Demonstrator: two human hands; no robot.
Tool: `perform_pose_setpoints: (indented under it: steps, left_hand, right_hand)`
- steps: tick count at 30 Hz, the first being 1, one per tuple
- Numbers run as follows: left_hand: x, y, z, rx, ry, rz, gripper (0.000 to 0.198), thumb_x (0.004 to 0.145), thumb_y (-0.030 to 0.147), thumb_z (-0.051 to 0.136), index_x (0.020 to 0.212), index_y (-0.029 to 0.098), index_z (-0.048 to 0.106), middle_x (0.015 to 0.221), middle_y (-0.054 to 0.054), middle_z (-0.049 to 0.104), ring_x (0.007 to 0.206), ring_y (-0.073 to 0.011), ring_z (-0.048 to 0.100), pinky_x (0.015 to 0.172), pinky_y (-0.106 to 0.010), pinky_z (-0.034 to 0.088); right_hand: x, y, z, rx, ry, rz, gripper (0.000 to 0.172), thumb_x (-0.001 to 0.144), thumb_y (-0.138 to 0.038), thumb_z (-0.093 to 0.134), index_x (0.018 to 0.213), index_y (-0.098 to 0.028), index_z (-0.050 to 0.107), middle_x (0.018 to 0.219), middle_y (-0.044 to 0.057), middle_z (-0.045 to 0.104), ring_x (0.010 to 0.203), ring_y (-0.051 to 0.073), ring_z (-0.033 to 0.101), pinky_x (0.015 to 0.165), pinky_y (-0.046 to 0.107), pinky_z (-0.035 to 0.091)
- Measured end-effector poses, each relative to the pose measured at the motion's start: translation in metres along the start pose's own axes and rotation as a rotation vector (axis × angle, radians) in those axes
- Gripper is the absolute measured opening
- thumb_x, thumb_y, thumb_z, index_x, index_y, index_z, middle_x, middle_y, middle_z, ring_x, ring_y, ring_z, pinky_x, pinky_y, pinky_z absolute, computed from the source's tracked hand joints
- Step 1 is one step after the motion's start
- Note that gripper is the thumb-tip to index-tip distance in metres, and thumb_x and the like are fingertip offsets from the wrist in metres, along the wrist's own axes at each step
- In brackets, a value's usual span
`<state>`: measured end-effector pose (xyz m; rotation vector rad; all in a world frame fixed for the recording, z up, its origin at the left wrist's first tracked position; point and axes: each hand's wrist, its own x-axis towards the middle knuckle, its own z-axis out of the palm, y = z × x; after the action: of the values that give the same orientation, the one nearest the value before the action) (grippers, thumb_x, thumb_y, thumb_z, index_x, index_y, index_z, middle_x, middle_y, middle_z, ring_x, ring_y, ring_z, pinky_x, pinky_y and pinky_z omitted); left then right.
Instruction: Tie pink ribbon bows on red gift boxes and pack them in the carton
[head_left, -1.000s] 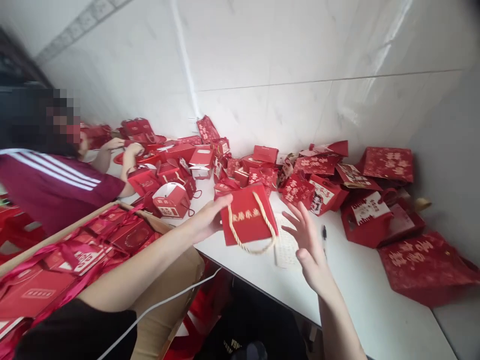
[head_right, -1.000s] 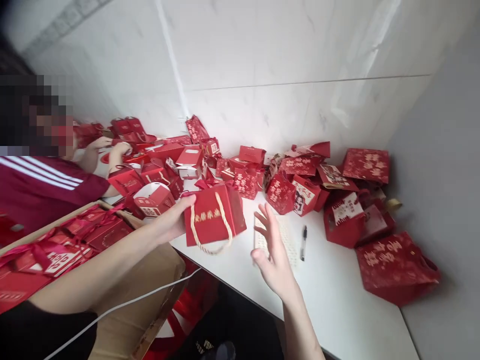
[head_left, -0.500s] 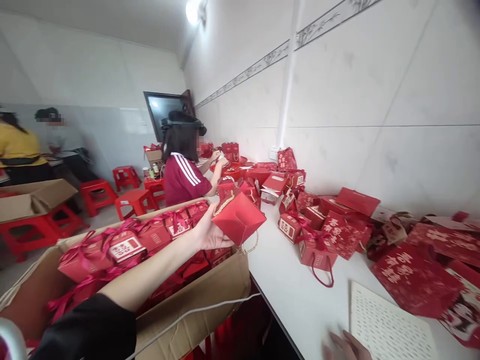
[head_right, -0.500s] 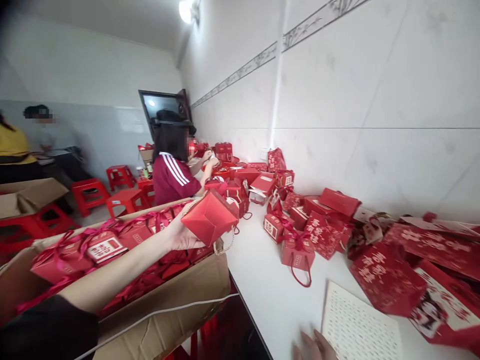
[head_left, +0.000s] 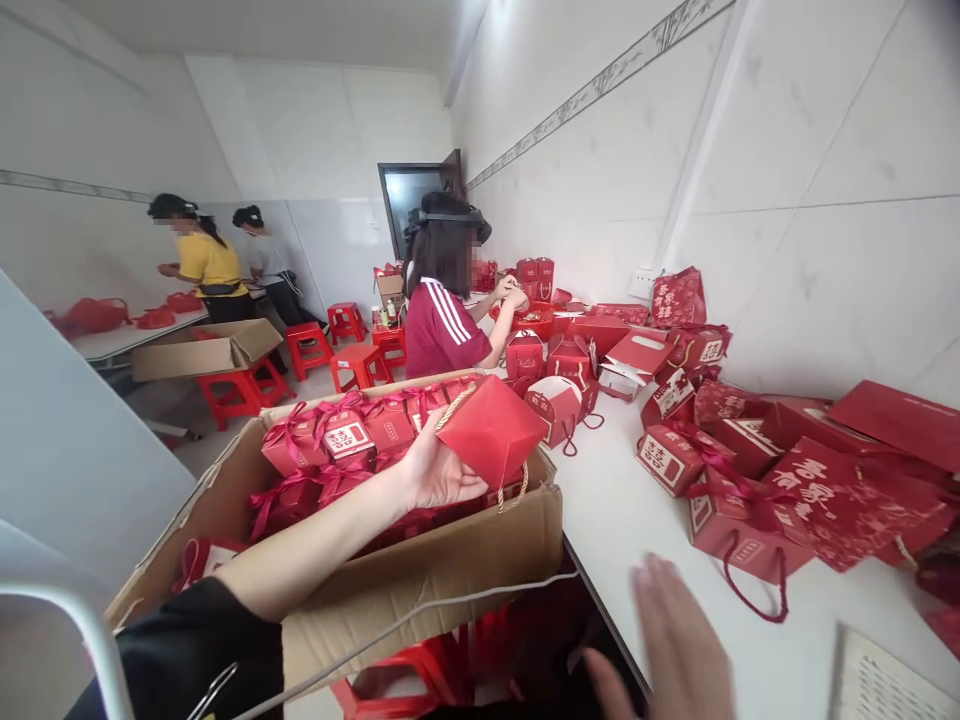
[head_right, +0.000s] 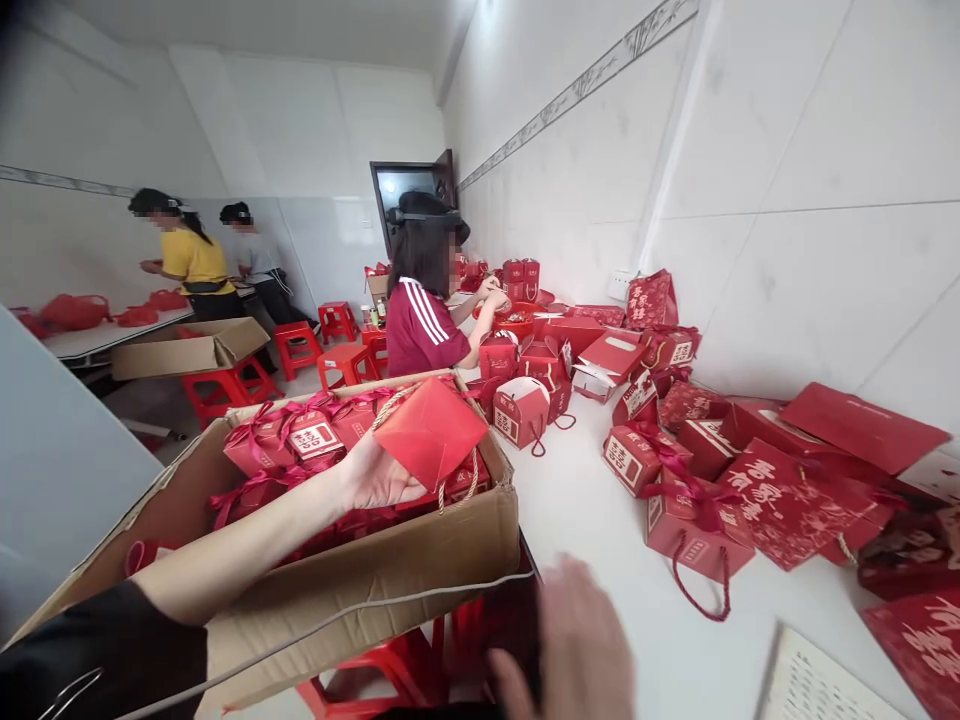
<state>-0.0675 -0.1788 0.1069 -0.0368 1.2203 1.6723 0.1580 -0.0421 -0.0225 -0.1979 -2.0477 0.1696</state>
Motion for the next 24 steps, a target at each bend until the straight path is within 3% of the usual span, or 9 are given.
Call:
perform_pose_setpoints:
  steps: [2,5,7,9,12,15,20,22,24]
  left_hand:
    - [-0.003,-0.007,0.011,0.022,-0.033,-0.008,0.065,0.077,0.071,0.032,0.097,0.015,0.058,0.081,-0.009,0.065,0.073,-0.0184,0.062,0.068,-0.030,0.049]
    - [-0.005,-0.012,0.019,0.041,-0.079,0.009,0.067,0.079,0.069,0.030,0.106,0.013,0.055,0.086,-0.009,0.066,0.073,-0.0190,0.062,0.069,-0.030,0.048]
    - [-0.005,-0.011,0.019,0.041,-0.083,0.011,0.067,0.079,0.068,0.031,0.109,0.013,0.054,0.086,-0.009,0.066,0.071,-0.0191,0.062,0.070,-0.031,0.048]
    - [-0.003,-0.007,0.015,0.028,-0.071,-0.005,0.066,0.078,0.068,0.032,0.110,0.013,0.052,0.084,-0.009,0.066,0.070,-0.0192,0.062,0.071,-0.032,0.047]
    - [0.001,-0.001,0.009,0.004,-0.068,-0.002,0.062,0.078,0.067,0.034,0.106,0.015,0.051,0.078,-0.007,0.065,0.070,-0.0193,0.062,0.069,-0.031,0.047]
    - [0.005,0.002,0.007,0.015,-0.096,0.008,0.060,0.075,0.067,0.040,0.103,0.015,0.051,0.078,-0.006,0.065,0.070,-0.0199,0.062,0.069,-0.032,0.047]
    - [0.008,-0.002,0.010,0.092,-0.112,0.023,0.067,0.068,0.074,0.042,0.101,0.016,0.053,0.087,-0.008,0.066,0.079,-0.0229,0.063,0.074,-0.036,0.048]
    - [0.007,-0.005,0.011,0.240,-0.075,0.194,0.067,0.070,0.073,0.040,0.104,0.017,0.052,0.093,-0.009,0.065,0.088,-0.0250,0.061,0.079,-0.039,0.047]
    - [0.005,-0.005,0.012,0.530,-0.002,0.521,0.063,0.070,0.067,0.049,0.110,0.017,0.050,0.103,-0.010,0.062,0.099,-0.0262,0.057,0.088,-0.041,0.044]
  right_hand:
    - [0.047,-0.036,0.010,0.066,0.007,-0.255,0.063,0.085,-0.048,0.043,0.138,-0.016,0.032,0.121,0.011,0.058,0.117,0.030,0.048,0.103,0.048,0.031]
    - [0.084,-0.069,0.022,0.026,-0.046,-0.335,0.053,0.088,-0.048,0.037,0.127,-0.013,0.047,0.119,0.012,0.060,0.114,0.028,0.051,0.104,0.048,0.029]
    - [0.077,-0.075,0.025,-0.110,-0.138,-0.187,0.047,0.088,-0.042,0.039,0.120,-0.010,0.053,0.107,0.016,0.065,0.099,0.029,0.061,0.094,0.047,0.040]
    - [0.053,-0.072,0.025,-0.238,-0.282,-0.007,0.037,0.088,-0.035,0.042,0.109,-0.010,0.060,0.076,0.015,0.070,0.069,0.028,0.067,0.072,0.043,0.050]
    - [0.019,-0.063,0.021,-0.223,-0.519,0.055,0.031,0.088,-0.034,0.042,0.092,-0.014,0.065,0.048,0.005,0.060,0.037,0.021,0.057,0.042,0.032,0.045]
    - [0.006,-0.055,0.019,-0.118,-0.579,0.006,0.035,0.090,-0.033,0.033,0.086,-0.016,0.064,0.057,0.005,0.062,0.043,0.020,0.060,0.040,0.030,0.044]
    - [0.003,-0.036,0.018,0.066,-0.529,0.080,0.037,0.092,-0.038,0.029,0.082,-0.022,0.060,0.062,0.001,0.064,0.051,0.015,0.062,0.046,0.024,0.046]
    - [0.002,-0.025,0.013,0.150,-0.498,0.119,0.030,0.091,-0.039,0.035,0.085,-0.023,0.059,0.066,0.000,0.065,0.055,0.014,0.064,0.048,0.022,0.049]
    - [0.003,-0.013,0.006,0.225,-0.452,0.167,0.021,0.090,-0.038,0.042,0.090,-0.023,0.058,0.073,0.000,0.067,0.062,0.014,0.065,0.053,0.020,0.052]
